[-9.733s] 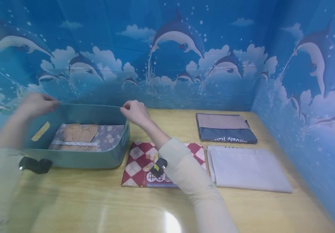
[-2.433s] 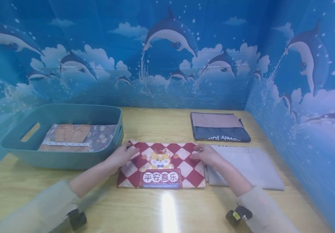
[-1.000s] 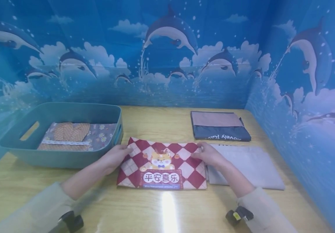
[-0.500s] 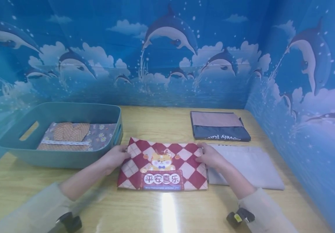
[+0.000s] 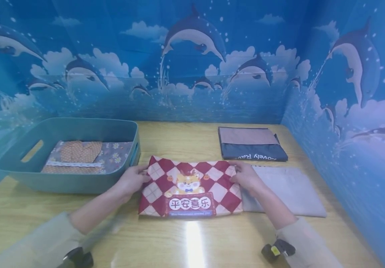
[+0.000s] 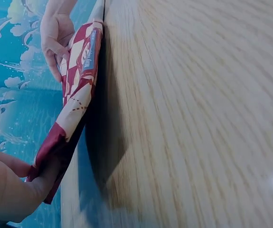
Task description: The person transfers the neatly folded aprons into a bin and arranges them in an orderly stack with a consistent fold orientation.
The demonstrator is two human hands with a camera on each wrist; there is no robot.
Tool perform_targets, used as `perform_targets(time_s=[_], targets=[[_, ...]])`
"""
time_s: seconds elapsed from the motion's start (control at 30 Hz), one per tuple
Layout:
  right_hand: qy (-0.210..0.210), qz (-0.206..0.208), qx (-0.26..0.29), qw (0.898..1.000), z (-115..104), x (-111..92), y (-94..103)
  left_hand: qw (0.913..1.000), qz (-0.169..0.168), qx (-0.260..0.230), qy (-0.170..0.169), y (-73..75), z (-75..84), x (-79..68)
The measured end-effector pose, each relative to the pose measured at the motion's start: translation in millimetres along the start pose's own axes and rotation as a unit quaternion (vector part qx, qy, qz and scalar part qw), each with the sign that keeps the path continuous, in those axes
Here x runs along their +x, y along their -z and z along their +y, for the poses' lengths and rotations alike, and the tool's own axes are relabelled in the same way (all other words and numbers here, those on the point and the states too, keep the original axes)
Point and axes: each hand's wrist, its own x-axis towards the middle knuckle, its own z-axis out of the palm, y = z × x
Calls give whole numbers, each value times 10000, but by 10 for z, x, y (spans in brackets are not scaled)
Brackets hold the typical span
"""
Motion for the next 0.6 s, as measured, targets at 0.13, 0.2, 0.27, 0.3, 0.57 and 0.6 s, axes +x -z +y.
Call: perform_targets(time_s=[0.13,0.2,0.27,0.3,0.57,0.6], targets=[[74,19,96,9999,-2,-7,40,9991,64,-421,-61,-2,22,-18],[147,25,153,9998,0,-10,67,9981,95,-600,-61,1,35,-30],[216,15,233,9995,-2,-19,93,9970,123,-757,-56,7,52,-48],[247,4,285,9993,-2,-22,106,9963,117,-850,-88,11,59,-60],[292,-226,1014,9942,-20,-51,177,9935,-1,-1076,-382,78,213,-232],[300,-250,1096,9932,-26,-56,181,9929,-28,-1110,-417,92,235,-249]])
